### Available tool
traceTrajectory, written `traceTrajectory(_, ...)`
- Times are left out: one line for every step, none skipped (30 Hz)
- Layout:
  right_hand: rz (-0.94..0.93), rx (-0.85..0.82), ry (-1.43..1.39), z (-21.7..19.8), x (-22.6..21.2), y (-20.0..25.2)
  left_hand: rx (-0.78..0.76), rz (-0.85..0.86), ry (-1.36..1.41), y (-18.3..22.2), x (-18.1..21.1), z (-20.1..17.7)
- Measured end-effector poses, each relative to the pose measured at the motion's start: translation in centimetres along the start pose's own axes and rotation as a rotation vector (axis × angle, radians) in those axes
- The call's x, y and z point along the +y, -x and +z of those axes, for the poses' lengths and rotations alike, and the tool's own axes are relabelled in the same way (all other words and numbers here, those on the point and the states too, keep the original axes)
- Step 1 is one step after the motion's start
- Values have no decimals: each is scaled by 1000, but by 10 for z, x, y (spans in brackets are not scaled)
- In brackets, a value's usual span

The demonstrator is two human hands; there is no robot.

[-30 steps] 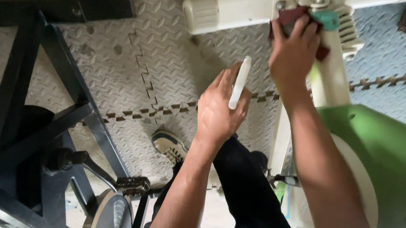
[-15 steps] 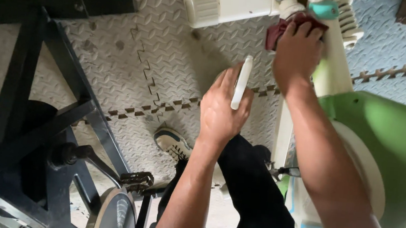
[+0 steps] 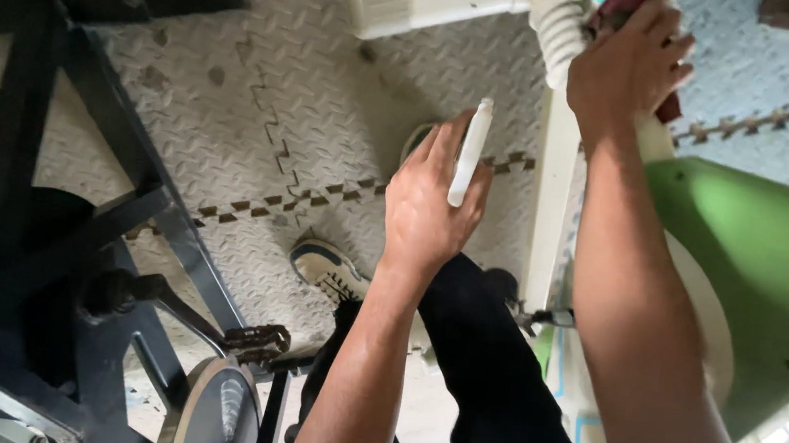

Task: The person cleans an exercise bike by spraying a cleaning solution from a green bottle and wiping the frame, seat, and handlebars with a cloth. The person moves around the bike to clean different sections, including the base and the upper console area.

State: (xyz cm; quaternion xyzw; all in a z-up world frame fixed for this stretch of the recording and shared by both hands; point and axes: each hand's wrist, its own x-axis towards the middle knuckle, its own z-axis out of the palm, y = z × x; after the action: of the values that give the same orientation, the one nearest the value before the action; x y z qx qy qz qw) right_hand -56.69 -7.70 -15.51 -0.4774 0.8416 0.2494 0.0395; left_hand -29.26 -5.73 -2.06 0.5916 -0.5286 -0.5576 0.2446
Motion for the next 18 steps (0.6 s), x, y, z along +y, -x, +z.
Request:
traceTrajectory(-15, -43, -52, -4, 5, 9, -30, -7, -29, 2, 2, 4)
traceTrajectory(-28, -71, -109, -10, 8, 11, -53, -1, -56, -1, 3, 8)
traceTrajectory(-23, -61, -104, -12, 16, 22, -53, 8, -48, 0, 6, 13)
traceTrajectory(-73, -32, -115, -14, 20, 33, -74, 19, -10, 0, 9, 15)
traceTrajectory(-122, -4, -126, -15, 23, 44, -94, 30, 29, 0, 10, 18)
traceTrajectory(-122, -3, -123, -18, 27, 56, -95, 31, 32, 1, 12, 22)
traceTrajectory(-112, -14, -56, -21, 31, 68, -123, 27, 1, 1, 14, 25)
traceTrajectory(-103, -20, 10, -24, 33, 78, -148, 28, -29, -1, 15, 29)
traceTrajectory(-102, -13, 12, -16, 35, 77, -145, 34, -25, -1, 18, 31)
traceTrajectory(-130, 23, 131, -9, 37, 78, -172, 22, -18, -1, 21, 33)
traceTrajectory(-158, 60, 251, -1, 39, 79, -199, 11, -12, 0, 23, 35)
traceTrajectory(-159, 60, 251, -3, 34, 70, -197, 10, -12, 1, 23, 36)
traceTrajectory(-133, 28, 191, -4, 29, 61, -186, 29, 3, 2, 23, 36)
traceTrajectory(-111, -7, 131, -5, 25, 53, -175, 45, 18, 4, 23, 37)
traceTrajectory(-116, -9, 132, -17, 20, 50, -172, 40, 17, 5, 25, 35)
traceTrajectory(-112, -101, 66, -29, 13, 49, -179, 39, 22, 8, 27, 31)
traceTrajectory(-108, -193, 0, -42, 8, 48, -186, 38, 27, 11, 29, 28)
traceTrajectory(-109, -192, 1, -24, 17, 51, -185, 38, 28, 16, 31, 27)
